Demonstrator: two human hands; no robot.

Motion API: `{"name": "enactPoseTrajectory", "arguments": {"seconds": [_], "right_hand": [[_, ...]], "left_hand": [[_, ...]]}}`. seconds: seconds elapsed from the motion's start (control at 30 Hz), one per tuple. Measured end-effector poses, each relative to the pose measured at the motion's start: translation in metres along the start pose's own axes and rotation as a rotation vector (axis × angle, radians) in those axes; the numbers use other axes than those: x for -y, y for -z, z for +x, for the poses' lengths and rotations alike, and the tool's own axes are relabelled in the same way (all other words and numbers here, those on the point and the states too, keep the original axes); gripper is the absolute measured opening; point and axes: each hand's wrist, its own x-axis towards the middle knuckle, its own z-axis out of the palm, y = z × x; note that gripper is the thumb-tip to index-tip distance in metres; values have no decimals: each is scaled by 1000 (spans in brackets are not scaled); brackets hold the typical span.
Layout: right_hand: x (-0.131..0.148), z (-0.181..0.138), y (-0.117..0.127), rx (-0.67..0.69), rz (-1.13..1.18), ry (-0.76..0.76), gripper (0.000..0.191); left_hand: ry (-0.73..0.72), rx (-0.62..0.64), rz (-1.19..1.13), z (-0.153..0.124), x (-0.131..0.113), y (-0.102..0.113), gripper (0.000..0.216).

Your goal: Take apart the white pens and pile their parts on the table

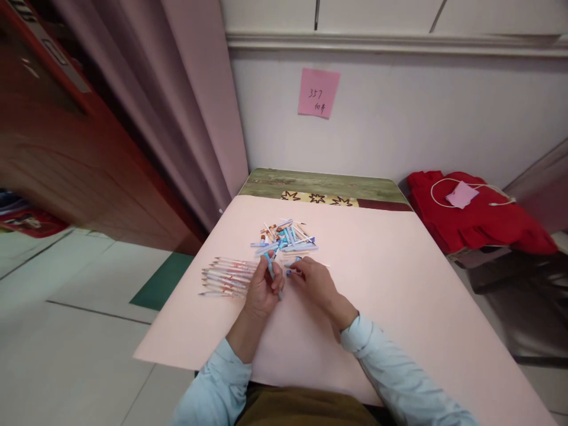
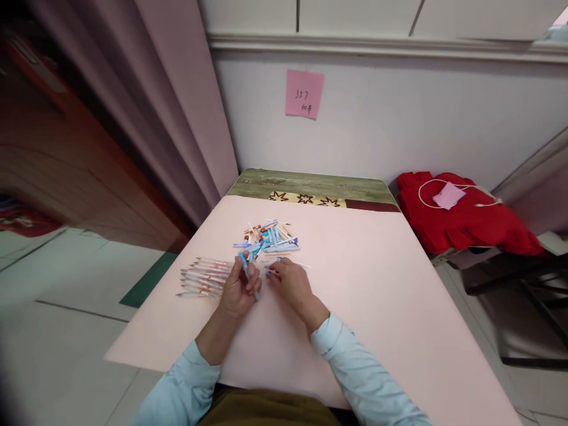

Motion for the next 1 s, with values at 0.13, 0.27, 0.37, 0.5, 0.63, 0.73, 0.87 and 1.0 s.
{"name": "enactPoseTrajectory", "arguments": {"seconds": [0.13, 0.27, 0.37, 0.5, 0.63, 0.73, 0.87, 1.0], "right_hand": [[9, 0, -17, 51, -108, 5, 13], [5, -8, -9, -77, 98, -80, 9], [5, -17, 13, -235, 551, -239, 15], [16, -30, 42, -277, 1090, -340, 41], [27, -42, 56, -315, 1169, -347, 34], [29, -49, 58, -348, 1137, -337, 28], [29, -54, 60, -396, 1095, -337, 25], [30, -57, 62, -398, 1110, -327, 25]], "left_hand": [[-31, 42, 120, -4, 3, 1, 33], [-31, 85, 251, -9, 4, 0, 36], [-17, 108, 354, -12, 5, -3, 34], [-25, 131, 549, -17, 6, -13, 29], [-91, 136, 752, -26, 5, -33, 24], [-163, 165, 851, -33, 1, -47, 22], [-231, 185, 960, -39, -5, -58, 21], [-319, 189, 1078, -43, -8, -66, 20]]}}
